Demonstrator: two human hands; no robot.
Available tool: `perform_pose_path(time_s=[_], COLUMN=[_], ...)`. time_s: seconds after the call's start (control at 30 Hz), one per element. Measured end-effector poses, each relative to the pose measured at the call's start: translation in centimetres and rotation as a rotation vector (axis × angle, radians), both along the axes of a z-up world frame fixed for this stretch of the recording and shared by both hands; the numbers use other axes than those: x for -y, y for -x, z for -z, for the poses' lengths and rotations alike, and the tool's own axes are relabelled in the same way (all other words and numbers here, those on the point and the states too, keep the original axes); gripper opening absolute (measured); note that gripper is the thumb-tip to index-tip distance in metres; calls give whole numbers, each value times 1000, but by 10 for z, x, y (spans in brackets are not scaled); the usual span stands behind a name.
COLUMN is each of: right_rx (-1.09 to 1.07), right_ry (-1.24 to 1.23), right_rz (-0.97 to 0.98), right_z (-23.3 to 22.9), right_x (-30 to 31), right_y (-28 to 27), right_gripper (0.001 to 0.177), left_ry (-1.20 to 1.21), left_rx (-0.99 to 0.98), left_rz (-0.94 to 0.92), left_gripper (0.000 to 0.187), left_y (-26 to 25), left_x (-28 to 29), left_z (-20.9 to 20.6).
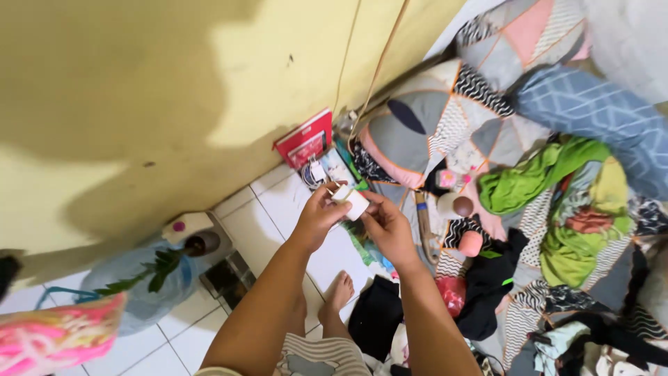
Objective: Organizing various household items, including chargers, a spray can, and a digital watch.
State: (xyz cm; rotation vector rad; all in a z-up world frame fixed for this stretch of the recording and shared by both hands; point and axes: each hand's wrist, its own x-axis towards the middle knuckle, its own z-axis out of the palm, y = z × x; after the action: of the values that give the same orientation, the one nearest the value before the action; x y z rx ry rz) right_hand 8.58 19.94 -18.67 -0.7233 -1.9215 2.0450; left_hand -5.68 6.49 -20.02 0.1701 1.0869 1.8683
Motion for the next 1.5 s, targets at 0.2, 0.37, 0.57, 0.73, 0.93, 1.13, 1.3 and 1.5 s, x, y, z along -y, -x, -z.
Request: perform_pose_path(time_s=[0.2, 0.37, 0.57, 0.73, 0.93, 1.13, 1.3, 1.5], right_rx=[-94, -217, -233, -217, -233, -227, -433, -264], right_ry=[53, -7, -33, -122, -284, -296, -249, -144], right_rz=[-48, -153, -204, -293, -487, -432, -309, -306], right_z=[-146, -195, -270, -326, -387, -408, -373, -327], right_x=[-2, -12, 0, 7, 23, 24, 25, 52], right_y=[13, 32, 46, 43, 35, 27, 20, 12], right_gripper=[42, 39, 37, 36, 37, 37, 31, 34], left_ry=[28, 13, 17, 2, 179, -7, -314, -250], left_rx=[-134, -282, -388, -248, -390, -297, -110, -198], left_rz=[124, 107, 26, 36, 302, 580, 339, 132], left_gripper=[37, 38, 38, 32, 38, 44, 45, 45], left_y=[26, 44, 40, 49, 50, 27, 5, -3], left_x=[13, 23, 44, 64, 93, 98, 94, 74], left_z=[-138, -205, -279, -322, -374, -371, -380, -388])
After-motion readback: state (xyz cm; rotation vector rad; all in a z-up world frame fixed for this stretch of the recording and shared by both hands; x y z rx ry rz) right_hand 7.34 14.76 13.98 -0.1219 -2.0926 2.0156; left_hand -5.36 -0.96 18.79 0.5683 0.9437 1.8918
